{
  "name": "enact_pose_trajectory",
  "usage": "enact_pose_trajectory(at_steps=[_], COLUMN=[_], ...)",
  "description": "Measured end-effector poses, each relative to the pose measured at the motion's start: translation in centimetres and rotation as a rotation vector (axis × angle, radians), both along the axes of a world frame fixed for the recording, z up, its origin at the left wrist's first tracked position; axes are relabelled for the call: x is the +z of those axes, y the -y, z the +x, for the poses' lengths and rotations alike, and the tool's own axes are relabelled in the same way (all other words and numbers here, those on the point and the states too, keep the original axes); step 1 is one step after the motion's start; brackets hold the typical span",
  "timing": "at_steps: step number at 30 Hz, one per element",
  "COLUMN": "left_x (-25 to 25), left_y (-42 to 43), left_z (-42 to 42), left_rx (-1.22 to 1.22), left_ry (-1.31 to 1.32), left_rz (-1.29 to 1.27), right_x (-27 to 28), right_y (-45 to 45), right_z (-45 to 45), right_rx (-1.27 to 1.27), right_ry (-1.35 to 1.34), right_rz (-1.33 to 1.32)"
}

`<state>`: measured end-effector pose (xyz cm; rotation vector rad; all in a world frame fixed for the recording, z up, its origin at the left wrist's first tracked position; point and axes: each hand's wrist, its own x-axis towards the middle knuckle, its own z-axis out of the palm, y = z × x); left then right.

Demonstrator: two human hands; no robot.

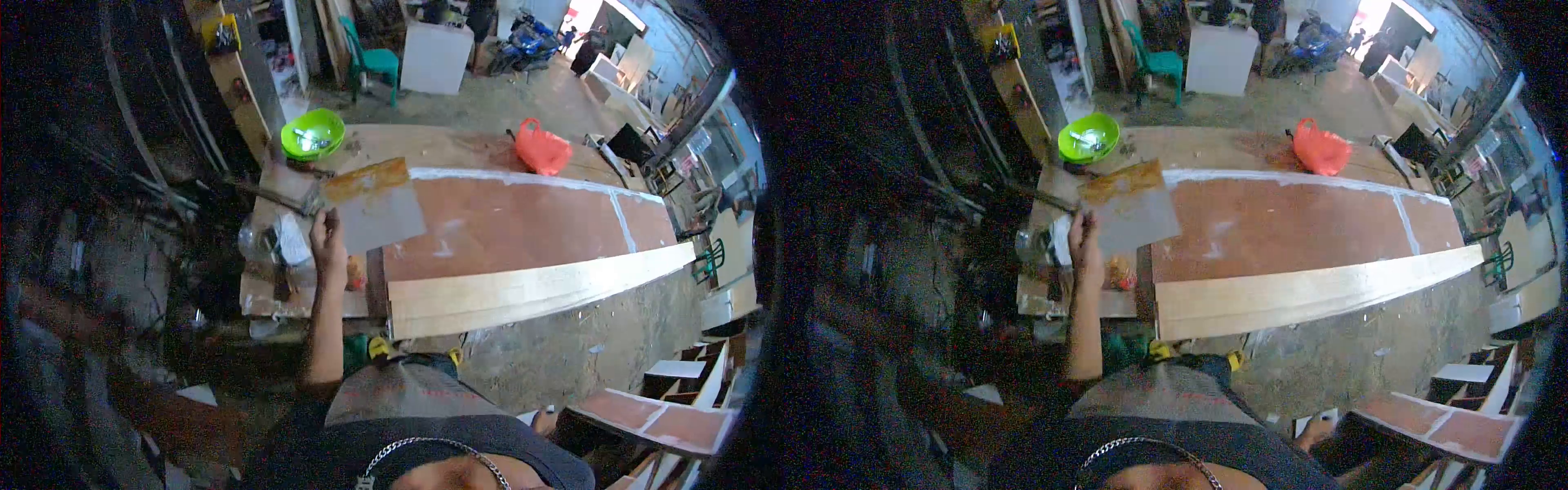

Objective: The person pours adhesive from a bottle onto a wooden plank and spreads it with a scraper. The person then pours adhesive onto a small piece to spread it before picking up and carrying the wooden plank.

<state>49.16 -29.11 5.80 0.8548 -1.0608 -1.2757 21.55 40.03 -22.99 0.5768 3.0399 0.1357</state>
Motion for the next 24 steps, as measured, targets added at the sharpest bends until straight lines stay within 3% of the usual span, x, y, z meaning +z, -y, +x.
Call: enact_pose_trajectory(at_steps=[1,3,5,6,7,10,12,13,15,18,20,22,24], left_x=[0.3,1.4,1.9,2.0,2.0,0.8,1.1,2.3,2.8,2.9,3.4,4.1,3.3], left_y=[-0.6,-2.6,-4.3,-4.8,-5.2,-6.1,-6.9,-7.8,-8.8,-9.5,-10.1,-10.8,-10.5], left_z=[-0.1,-1.7,-2.2,-2.1,-2.1,-2.2,-1.8,-1.8,-1.7,-1.4,-1.5,-1.3,-1.1], left_rx=[-0.076,-0.06,-0.052,-0.125,-0.204,-0.229,-0.281,-0.253,-0.226,-0.233,-0.24,-0.144,-0.194], left_ry=[0.023,-0.015,-0.051,-0.016,0.018,0.065,0.133,0.118,0.098,0.151,0.012,0.083,0.114], left_rz=[-0.011,0.019,0.053,0.038,0.02,0.029,0.051,0.035,0.021,-0.027,-0.084,-0.164,-0.14], right_x=[0.9,-3.1,6.4,6.4,9.0,20.9,24.5,28.9,32.0,34.0,33.9,33.4,32.1], right_y=[1.2,0.8,12.4,14.7,19.8,34.2,40.8,43.4,47.7,51.9,53.7,54.8,55.6], right_z=[-1.0,-5.8,-3.6,-6.3,-4.8,0.9,3.4,6.0,8.8,9.9,9.9,9.7,8.7], right_rx=[0.041,0.534,0.383,0.319,0.437,0.829,1.024,1.213,1.417,1.695,1.732,1.754,1.836], right_ry=[-0.081,-0.659,-0.477,-0.221,-0.302,-0.229,-0.294,-0.337,-0.295,-0.402,-0.347,-0.377,-0.419], right_rz=[-0.065,-0.244,-1.053,-1.111,-1.544,-1.527,-1.376,-1.243,-1.315,-1.132,-1.181,-1.157,-1.05])
